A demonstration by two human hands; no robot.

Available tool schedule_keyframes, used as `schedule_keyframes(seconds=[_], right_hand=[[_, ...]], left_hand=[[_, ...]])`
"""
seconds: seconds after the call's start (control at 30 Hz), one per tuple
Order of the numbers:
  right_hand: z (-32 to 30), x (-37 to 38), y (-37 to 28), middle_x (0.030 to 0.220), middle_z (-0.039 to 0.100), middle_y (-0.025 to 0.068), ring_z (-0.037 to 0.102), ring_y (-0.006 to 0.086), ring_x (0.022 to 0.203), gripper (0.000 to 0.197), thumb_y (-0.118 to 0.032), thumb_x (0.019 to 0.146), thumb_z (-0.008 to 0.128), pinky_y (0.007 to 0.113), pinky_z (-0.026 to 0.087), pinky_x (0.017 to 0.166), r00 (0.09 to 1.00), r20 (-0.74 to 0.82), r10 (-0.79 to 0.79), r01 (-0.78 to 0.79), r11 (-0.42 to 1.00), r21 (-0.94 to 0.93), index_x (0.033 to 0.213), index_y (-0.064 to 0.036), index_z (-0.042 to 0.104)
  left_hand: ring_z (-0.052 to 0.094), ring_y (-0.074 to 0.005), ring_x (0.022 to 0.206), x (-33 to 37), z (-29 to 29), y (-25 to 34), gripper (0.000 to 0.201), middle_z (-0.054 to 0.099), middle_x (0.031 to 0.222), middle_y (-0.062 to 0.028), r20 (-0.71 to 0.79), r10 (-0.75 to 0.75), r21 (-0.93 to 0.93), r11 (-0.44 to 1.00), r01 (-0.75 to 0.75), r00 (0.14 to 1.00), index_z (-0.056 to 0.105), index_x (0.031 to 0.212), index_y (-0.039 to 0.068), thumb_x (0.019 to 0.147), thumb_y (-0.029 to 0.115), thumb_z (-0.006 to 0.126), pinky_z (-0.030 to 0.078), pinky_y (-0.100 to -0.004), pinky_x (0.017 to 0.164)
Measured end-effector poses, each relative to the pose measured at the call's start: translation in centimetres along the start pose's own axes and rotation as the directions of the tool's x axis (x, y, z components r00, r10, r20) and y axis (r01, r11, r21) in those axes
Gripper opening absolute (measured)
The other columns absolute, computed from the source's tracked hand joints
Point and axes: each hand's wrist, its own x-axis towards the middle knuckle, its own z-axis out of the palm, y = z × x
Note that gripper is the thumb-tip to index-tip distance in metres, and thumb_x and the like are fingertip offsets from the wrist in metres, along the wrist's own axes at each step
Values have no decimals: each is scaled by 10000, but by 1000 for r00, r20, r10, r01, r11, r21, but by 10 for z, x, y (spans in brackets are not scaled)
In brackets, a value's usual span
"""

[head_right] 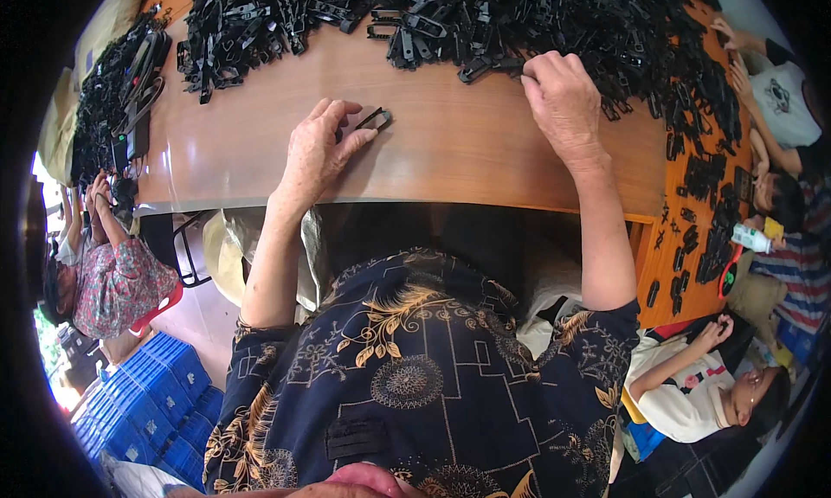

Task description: The person repeatedly picks up plastic components from a pile on the table and assembles them together by hand.

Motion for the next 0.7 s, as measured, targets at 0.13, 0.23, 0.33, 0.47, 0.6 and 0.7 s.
schedule_keyframes(seconds=[0.13,0.23,0.33,0.47,0.6,0.7], right_hand=[[-1,1,2,878,635,87,631,282,789,92,-32,836,652,376,515,680,987,-67,149,-132,969,209,916,-54,612],[-2,1,1,906,648,114,650,310,847,172,20,856,608,356,525,707,959,-171,226,-160,930,331,1014,-44,627],[-4,-10,11,896,638,100,633,189,763,192,29,872,616,287,507,704,955,-134,263,-205,918,341,1054,-28,625],[-7,-9,2,931,635,95,637,220,812,214,14,851,637,319,523,722,991,-60,123,-108,971,213,1058,-39,625],[5,-1,-15,970,611,72,616,254,897,226,-7,802,660,383,546,745,994,-16,-111,111,994,4,1022,-43,622],[16,0,-14,1019,600,83,618,256,940,233,6,823,627,346,552,802,984,175,-21,54,981,-185,1047,-57,628]], left_hand=[[640,-364,892,4,-4,12,279,610,1019,-129,100,74,102,991,-84,992,631,1075,75,841,209,702,524,-452,770],[637,-373,884,5,-9,15,259,595,1023,-131,158,93,143,983,-116,983,630,1086,94,848,179,685,524,-460,769],[634,-371,885,1,-11,10,260,592,1014,-129,192,92,132,984,-118,977,625,1098,96,849,154,670,518,-458,756],[631,-370,871,-7,-9,0,300,588,1007,-123,143,65,58,996,-74,988,598,1131,99,841,134,668,512,-451,743],[634,-365,869,-10,-4,-6,333,585,1017,-120,107,89,129,986,-103,990,576,1151,110,834,131,677,510,-450,739],[635,-353,898,-9,-2,-5,324,584,1023,-125,124,63,124,989,-78,990,575,1131,104,829,140,686,512,-446,741]])
